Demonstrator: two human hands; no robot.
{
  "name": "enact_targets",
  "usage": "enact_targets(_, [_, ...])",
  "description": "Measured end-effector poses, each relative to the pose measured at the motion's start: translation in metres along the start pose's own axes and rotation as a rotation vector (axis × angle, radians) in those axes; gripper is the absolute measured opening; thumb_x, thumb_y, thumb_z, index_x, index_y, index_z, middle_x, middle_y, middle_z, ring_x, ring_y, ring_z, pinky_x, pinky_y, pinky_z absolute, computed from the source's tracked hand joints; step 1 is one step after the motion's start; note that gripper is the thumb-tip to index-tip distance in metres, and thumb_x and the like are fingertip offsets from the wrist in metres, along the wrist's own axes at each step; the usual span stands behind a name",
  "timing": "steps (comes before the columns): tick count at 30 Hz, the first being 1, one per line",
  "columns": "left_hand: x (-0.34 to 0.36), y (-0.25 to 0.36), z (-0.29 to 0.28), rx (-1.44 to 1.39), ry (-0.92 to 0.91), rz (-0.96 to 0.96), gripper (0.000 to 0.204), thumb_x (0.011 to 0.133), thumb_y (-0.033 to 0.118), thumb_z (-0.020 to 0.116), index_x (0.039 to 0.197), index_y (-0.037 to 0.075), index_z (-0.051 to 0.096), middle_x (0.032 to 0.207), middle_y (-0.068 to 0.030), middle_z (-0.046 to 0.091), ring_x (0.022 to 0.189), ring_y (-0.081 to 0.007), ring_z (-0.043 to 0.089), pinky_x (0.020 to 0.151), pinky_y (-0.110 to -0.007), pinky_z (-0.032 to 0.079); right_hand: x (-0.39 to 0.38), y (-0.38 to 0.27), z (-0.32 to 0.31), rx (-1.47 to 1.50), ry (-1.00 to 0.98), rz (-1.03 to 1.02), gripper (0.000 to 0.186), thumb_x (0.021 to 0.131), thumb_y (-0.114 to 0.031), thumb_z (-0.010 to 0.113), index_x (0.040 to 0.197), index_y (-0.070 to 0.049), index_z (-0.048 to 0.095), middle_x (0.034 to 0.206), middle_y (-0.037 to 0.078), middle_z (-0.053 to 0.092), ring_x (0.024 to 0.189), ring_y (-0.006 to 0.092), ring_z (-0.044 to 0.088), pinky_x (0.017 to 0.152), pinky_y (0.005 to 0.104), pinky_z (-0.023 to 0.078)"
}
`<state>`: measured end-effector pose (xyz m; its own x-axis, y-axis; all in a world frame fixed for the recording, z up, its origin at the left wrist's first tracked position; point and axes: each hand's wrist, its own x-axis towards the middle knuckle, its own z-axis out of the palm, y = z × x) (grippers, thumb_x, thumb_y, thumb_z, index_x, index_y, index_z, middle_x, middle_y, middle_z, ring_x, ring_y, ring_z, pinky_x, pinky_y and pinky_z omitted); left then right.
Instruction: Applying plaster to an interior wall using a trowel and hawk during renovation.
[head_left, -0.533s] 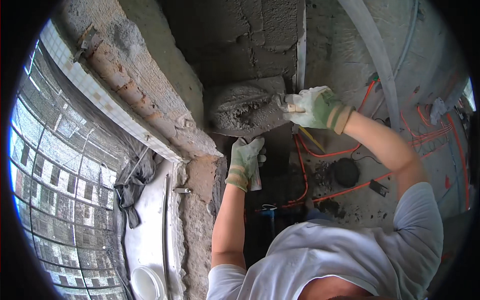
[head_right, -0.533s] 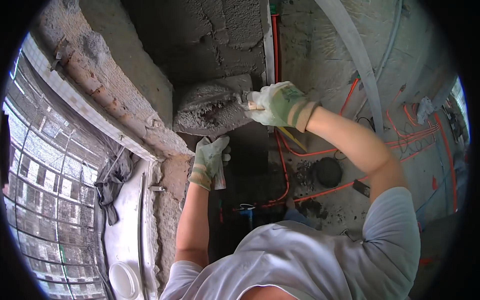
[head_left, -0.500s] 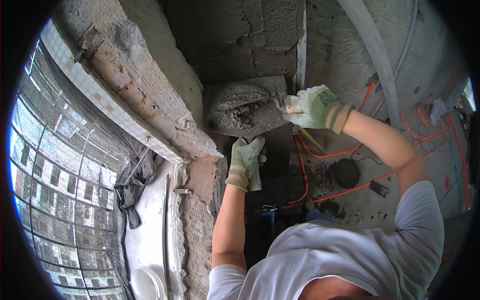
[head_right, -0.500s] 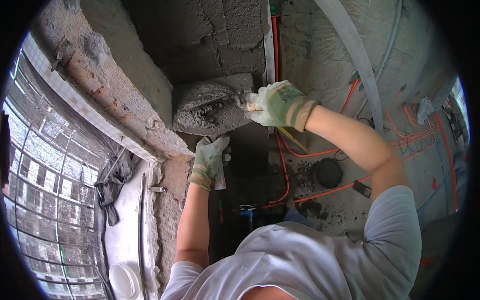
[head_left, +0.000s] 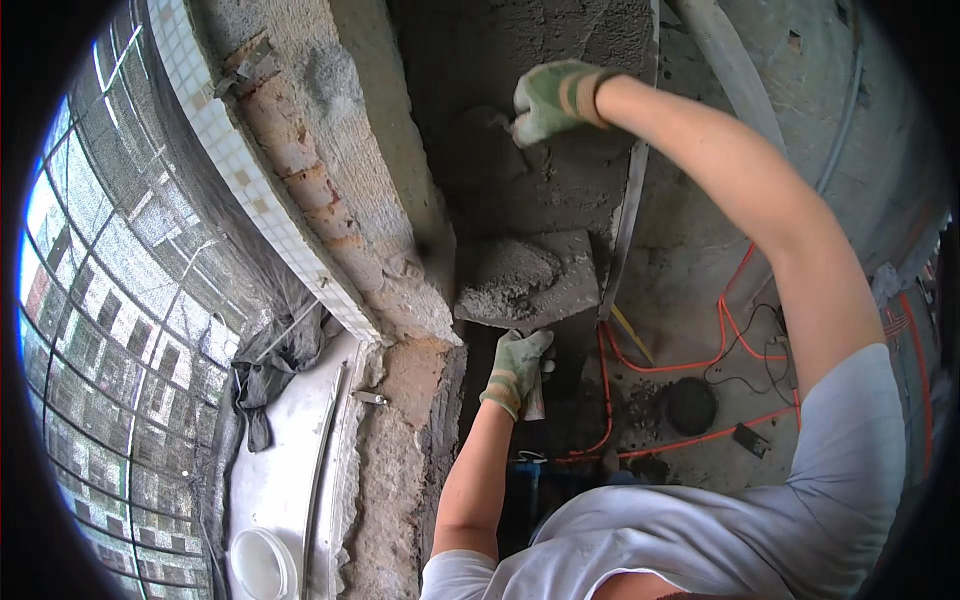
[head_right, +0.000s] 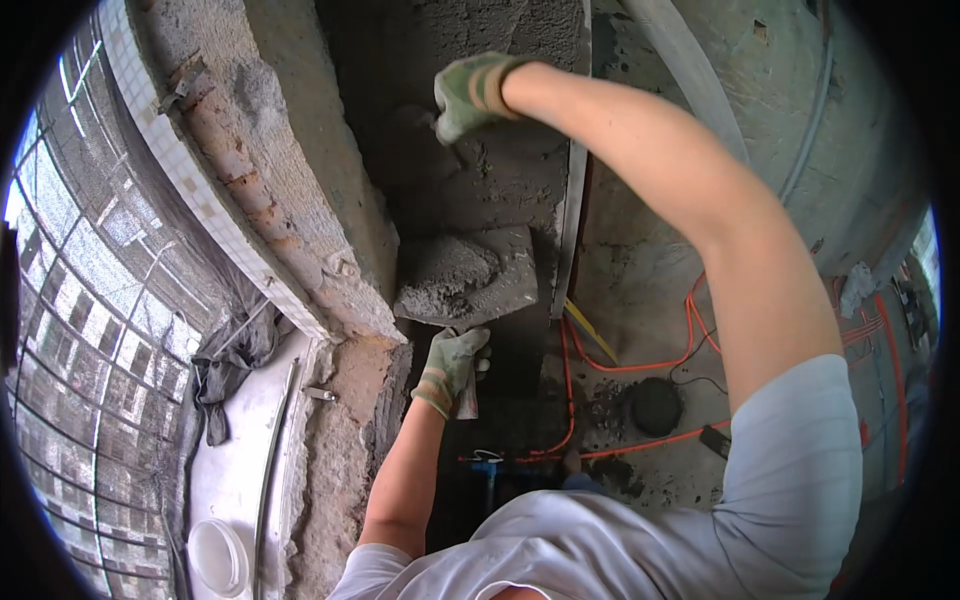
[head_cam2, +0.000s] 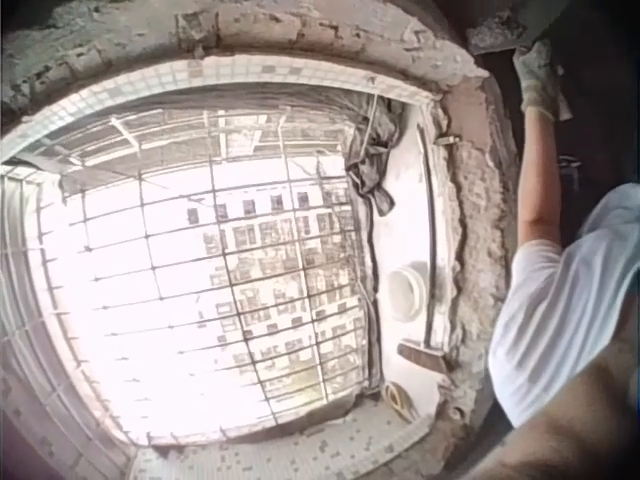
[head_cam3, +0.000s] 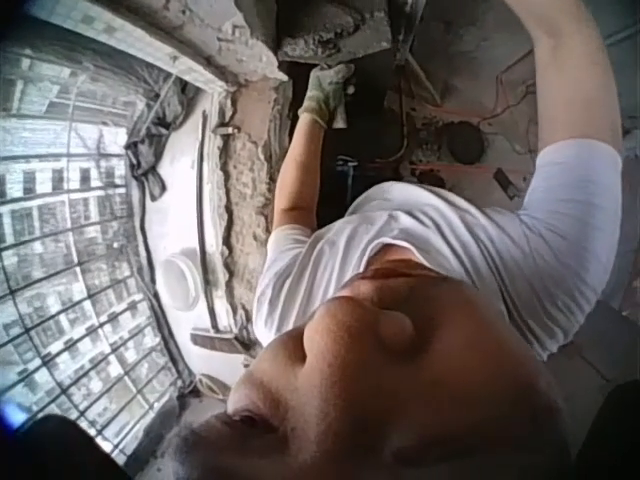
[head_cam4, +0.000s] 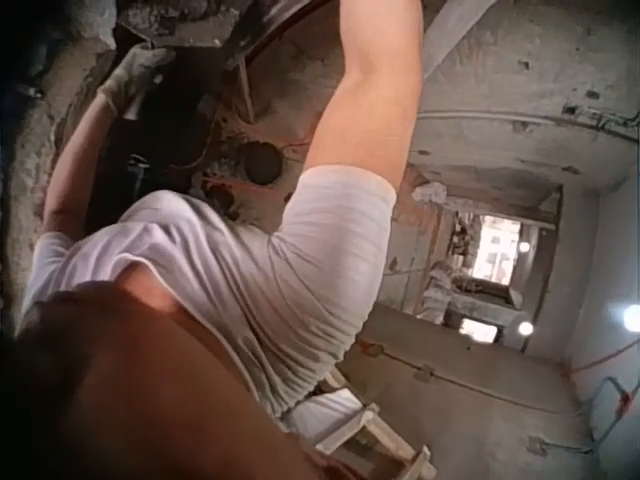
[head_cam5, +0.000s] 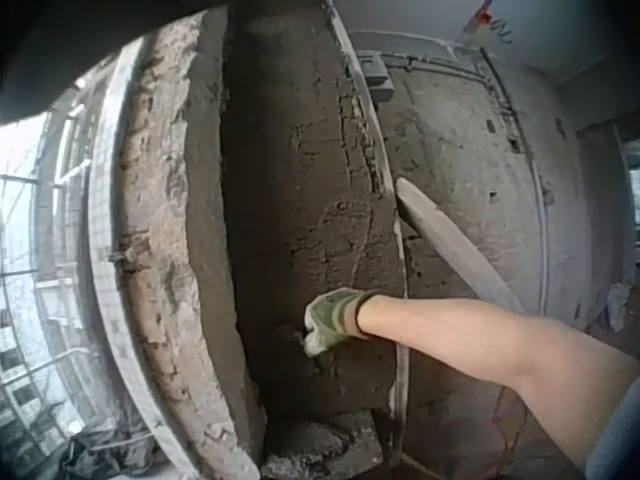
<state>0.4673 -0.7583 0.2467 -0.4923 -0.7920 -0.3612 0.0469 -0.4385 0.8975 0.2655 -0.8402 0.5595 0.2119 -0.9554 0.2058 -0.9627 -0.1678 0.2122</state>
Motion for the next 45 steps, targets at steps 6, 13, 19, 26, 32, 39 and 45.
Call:
enact_targets(6, [0.011,-0.001,-0.007,0.069,0.003,-0.017,0.017,0.090,0.022,0.071,0.097,0.012,0.059,0.075,-0.0016,0.062,0.053,-0.0130,0.057,0.050,-0.030,0.047,0.005,0.009,-0.066,0.175,-0.040,0.217,0.044,0.080,-0.044,0.076,0.101,-0.004,0.076,0.079,0.015,0.071,0.059,0.0238,0.067,0.054,0.0348,0.053])
enact_targets(13, [0.009,0.002,-0.007,0.081,0.007,-0.042,0.019,0.090,0.023,0.072,0.099,0.012,0.059,0.076,-0.0014,0.063,0.054,-0.0127,0.057,0.052,-0.030,0.048,-0.017,0.050,-0.062,0.394,0.196,0.213,0.035,0.086,-0.040,0.072,0.090,-0.006,0.074,0.079,0.012,0.071,0.064,0.0254,0.068,0.056,0.0366,0.054])
enact_targets(19, [0.011,0.002,-0.007,0.072,-0.004,-0.045,0.018,0.090,0.024,0.071,0.098,0.013,0.059,0.074,-0.0001,0.061,0.054,-0.0129,0.057,0.052,-0.031,0.046,-0.038,0.006,0.034,-0.069,0.115,0.062,0.040,0.094,-0.041,0.054,0.085,-0.007,0.073,0.077,0.017,0.069,0.074,0.0326,0.069,0.069,0.0448,0.057])
enact_targets(26, [0.008,0.002,-0.007,0.023,0.007,-0.042,0.014,0.089,0.020,0.073,0.091,0.013,0.062,0.071,-0.0007,0.061,0.052,-0.0132,0.056,0.049,-0.029,0.046,-0.005,0.005,-0.061,-0.107,0.229,0.026,0.045,0.079,-0.046,0.065,0.095,-0.006,0.077,0.087,0.018,0.073,0.085,0.0351,0.070,0.079,0.0445,0.055])
enact_targets(32, [0.008,0.001,-0.005,0.068,0.048,-0.031,0.015,0.089,0.021,0.074,0.095,0.013,0.063,0.073,-0.0009,0.062,0.052,-0.0133,0.056,0.049,-0.029,0.047,-0.013,0.038,-0.127,0.337,0.053,0.352,0.041,0.083,-0.042,0.074,0.095,-0.004,0.076,0.079,0.013,0.071,0.064,0.0242,0.068,0.056,0.0391,0.052])
enact_targets(39, [0.005,0.002,-0.009,0.071,0.006,0.017,0.016,0.088,0.021,0.070,0.095,0.008,0.063,0.073,-0.0029,0.063,0.051,-0.0134,0.056,0.048,-0.029,0.046,-0.058,0.089,-0.017,-0.009,0.745,0.039,0.030,0.086,-0.036,0.069,0.089,-0.006,0.071,0.078,0.010,0.070,0.070,0.0270,0.068,0.057,0.0397,0.052])
enact_targets(45, [0.001,0.000,-0.004,0.096,0.048,-0.029,0.020,0.089,0.023,0.071,0.099,0.009,0.061,0.073,-0.0018,0.062,0.051,-0.0125,0.056,0.047,-0.029,0.045,-0.151,-0.012,0.173,-0.024,0.624,-0.288,0.019,0.089,-0.030,0.065,0.077,-0.016,0.063,0.067,0.007,0.060,0.060,0.0285,0.064,0.053,0.0399,0.054])
